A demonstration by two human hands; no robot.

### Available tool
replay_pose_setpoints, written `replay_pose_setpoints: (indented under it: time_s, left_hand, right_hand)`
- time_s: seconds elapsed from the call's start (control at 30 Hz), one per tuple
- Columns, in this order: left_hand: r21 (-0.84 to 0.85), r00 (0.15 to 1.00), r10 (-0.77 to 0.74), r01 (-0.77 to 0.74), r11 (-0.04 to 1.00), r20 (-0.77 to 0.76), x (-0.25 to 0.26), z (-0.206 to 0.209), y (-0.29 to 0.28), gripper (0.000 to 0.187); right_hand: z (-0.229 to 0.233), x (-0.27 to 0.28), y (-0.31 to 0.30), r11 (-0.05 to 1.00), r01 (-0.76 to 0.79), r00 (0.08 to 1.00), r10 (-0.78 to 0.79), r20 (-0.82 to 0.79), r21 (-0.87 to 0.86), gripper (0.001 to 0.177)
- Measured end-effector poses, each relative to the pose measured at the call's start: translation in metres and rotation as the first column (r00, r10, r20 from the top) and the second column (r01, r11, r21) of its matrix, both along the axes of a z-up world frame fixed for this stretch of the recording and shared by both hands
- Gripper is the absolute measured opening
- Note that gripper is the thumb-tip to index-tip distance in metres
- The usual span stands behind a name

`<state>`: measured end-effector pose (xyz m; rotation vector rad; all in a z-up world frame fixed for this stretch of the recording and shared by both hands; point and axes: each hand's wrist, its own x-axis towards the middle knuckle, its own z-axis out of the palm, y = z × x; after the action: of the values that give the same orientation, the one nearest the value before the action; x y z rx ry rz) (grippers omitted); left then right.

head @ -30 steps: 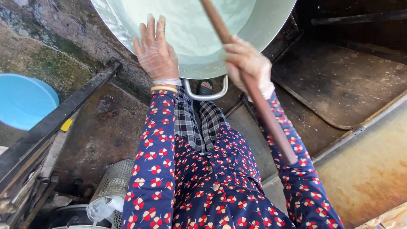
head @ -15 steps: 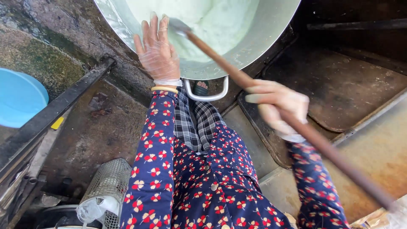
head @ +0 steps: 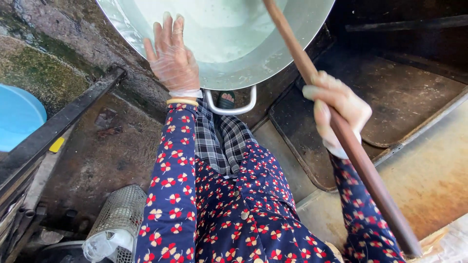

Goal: Stirring a large pot of white liquid mixture using a long wooden paddle in a bakery production area.

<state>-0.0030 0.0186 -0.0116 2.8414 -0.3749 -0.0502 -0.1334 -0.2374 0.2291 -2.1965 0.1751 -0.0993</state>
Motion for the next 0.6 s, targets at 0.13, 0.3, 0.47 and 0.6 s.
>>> replay_pose_setpoints:
  time_s: [0.13, 0.3, 0.47, 0.6]
  left_hand:
    - [-0.017, 1.0, 0.019, -0.019, 1.0, 0.02, -0.001, -0.005, 0.001, 0.091]
    - [-0.001, 1.0, 0.002, -0.002, 1.0, -0.01, 0.002, 0.008, -0.002, 0.085]
    - [-0.016, 1.0, 0.0, 0.0, 1.0, 0.018, 0.002, 0.01, -0.002, 0.08]
    - [-0.025, 0.999, 0.017, -0.017, 1.0, 0.03, 0.002, 0.006, -0.003, 0.081]
  right_hand:
    - [-0.015, -0.031, 0.01, 0.99, -0.017, 1.0, 0.02, -0.02, 0.137, 0.029]
    - [-0.077, 0.007, 0.036, 0.962, -0.262, 0.935, 0.233, 0.267, 0.08, 0.023]
    - [-0.072, 0.019, 0.03, 0.999, -0.039, 0.973, 0.043, 0.227, -0.026, 0.015]
    - [-0.009, -0.016, 0.017, 0.999, -0.004, 1.0, 0.003, 0.019, 0.049, 0.03]
